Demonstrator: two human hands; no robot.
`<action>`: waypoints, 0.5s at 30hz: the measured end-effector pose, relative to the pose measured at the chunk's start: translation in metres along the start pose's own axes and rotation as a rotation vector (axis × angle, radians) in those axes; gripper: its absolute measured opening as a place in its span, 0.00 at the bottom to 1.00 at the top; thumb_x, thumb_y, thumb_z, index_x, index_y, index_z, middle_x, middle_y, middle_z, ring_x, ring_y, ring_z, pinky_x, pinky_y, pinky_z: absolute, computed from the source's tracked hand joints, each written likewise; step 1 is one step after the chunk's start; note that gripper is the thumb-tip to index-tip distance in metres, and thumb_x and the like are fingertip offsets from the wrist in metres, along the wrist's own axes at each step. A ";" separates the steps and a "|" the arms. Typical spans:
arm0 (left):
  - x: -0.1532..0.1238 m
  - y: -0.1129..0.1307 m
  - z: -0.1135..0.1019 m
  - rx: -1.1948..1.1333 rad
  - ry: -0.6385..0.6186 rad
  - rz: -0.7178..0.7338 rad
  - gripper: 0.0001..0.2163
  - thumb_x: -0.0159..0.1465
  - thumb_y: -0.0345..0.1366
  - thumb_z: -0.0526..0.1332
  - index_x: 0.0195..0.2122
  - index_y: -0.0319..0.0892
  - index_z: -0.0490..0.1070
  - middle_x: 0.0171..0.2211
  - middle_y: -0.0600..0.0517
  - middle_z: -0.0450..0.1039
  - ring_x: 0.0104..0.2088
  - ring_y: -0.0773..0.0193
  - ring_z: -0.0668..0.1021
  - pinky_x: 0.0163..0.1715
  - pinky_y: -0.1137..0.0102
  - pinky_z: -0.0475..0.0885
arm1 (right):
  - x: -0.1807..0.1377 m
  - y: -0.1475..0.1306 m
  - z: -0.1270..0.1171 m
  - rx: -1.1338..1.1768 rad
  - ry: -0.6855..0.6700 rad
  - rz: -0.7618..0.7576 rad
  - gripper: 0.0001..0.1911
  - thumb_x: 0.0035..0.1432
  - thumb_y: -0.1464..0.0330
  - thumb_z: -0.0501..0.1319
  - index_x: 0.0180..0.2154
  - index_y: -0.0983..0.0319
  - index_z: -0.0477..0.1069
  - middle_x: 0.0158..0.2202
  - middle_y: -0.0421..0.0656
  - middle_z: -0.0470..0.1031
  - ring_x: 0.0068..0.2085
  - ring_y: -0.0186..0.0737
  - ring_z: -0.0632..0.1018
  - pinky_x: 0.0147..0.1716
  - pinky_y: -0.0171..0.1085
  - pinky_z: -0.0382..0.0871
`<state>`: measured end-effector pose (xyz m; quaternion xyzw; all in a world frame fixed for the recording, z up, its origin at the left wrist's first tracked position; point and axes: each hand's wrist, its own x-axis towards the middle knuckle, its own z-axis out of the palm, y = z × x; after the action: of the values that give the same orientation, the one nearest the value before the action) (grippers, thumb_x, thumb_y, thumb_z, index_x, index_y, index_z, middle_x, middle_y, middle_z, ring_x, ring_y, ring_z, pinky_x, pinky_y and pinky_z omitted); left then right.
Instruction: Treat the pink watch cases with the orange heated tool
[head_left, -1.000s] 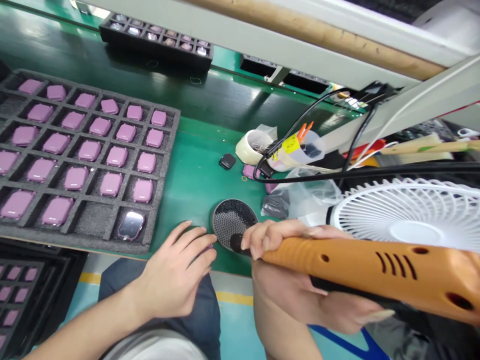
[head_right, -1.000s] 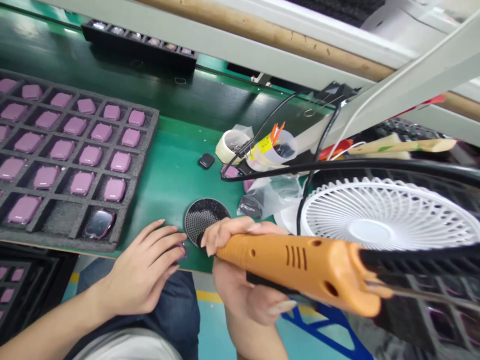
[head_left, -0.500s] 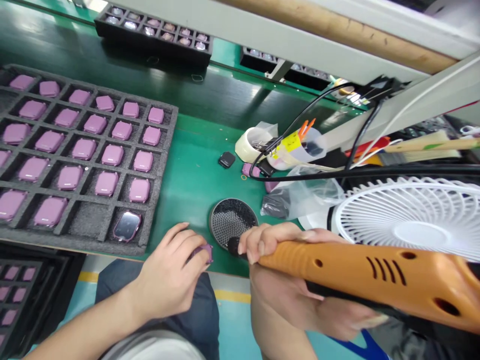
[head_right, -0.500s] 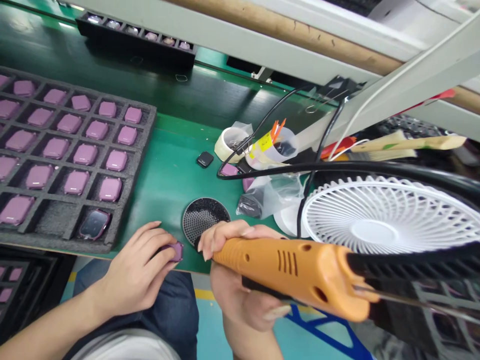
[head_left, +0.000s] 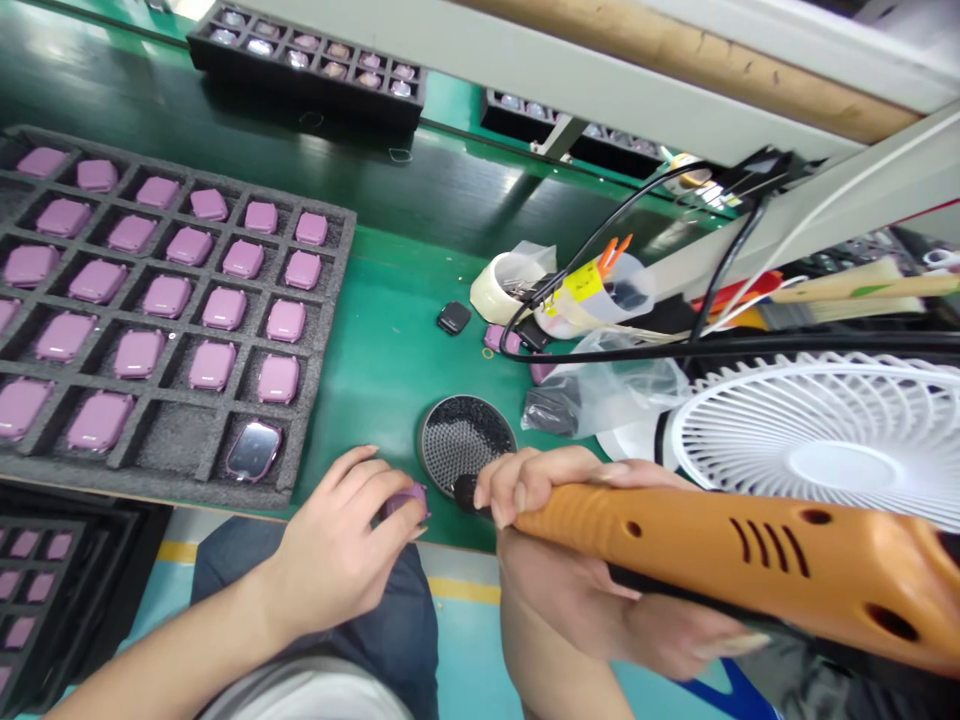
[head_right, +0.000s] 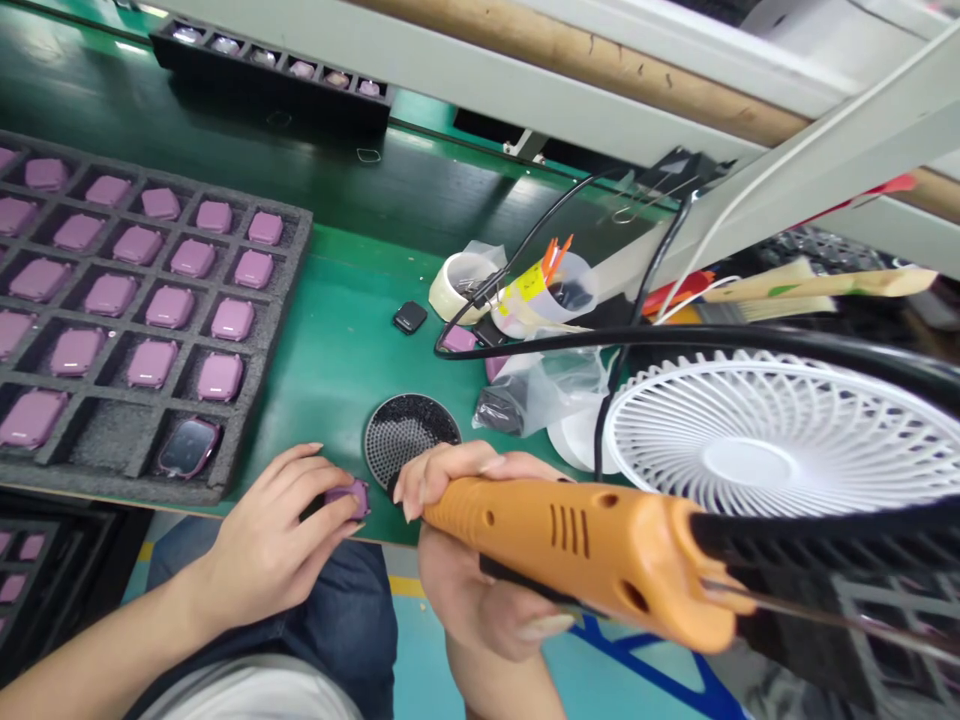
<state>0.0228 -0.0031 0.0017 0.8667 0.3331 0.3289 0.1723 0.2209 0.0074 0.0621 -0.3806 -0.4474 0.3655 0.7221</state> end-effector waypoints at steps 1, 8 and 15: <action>0.000 0.000 0.000 0.002 0.004 0.001 0.08 0.77 0.29 0.66 0.55 0.39 0.79 0.51 0.44 0.82 0.52 0.52 0.81 0.70 0.45 0.78 | 0.000 0.001 0.000 0.003 0.001 -0.002 0.28 0.74 0.35 0.58 0.53 0.48 0.79 0.32 0.36 0.77 0.25 0.41 0.74 0.25 0.42 0.75; -0.002 -0.001 0.002 0.014 -0.002 0.019 0.10 0.77 0.34 0.70 0.58 0.42 0.80 0.53 0.45 0.83 0.53 0.52 0.82 0.69 0.44 0.78 | 0.000 -0.013 0.001 -0.002 0.009 -0.011 0.34 0.74 0.32 0.54 0.54 0.50 0.80 0.34 0.39 0.78 0.28 0.43 0.76 0.28 0.45 0.76; -0.001 0.001 -0.001 0.015 -0.015 -0.018 0.14 0.77 0.34 0.68 0.62 0.43 0.78 0.53 0.43 0.82 0.53 0.51 0.82 0.70 0.42 0.78 | -0.002 -0.025 0.009 -0.006 -0.018 0.027 0.31 0.74 0.33 0.55 0.55 0.47 0.79 0.34 0.39 0.76 0.28 0.44 0.76 0.30 0.47 0.77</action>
<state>0.0218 -0.0046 0.0028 0.8673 0.3421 0.3184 0.1714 0.2162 -0.0034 0.0857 -0.3853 -0.4498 0.3772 0.7120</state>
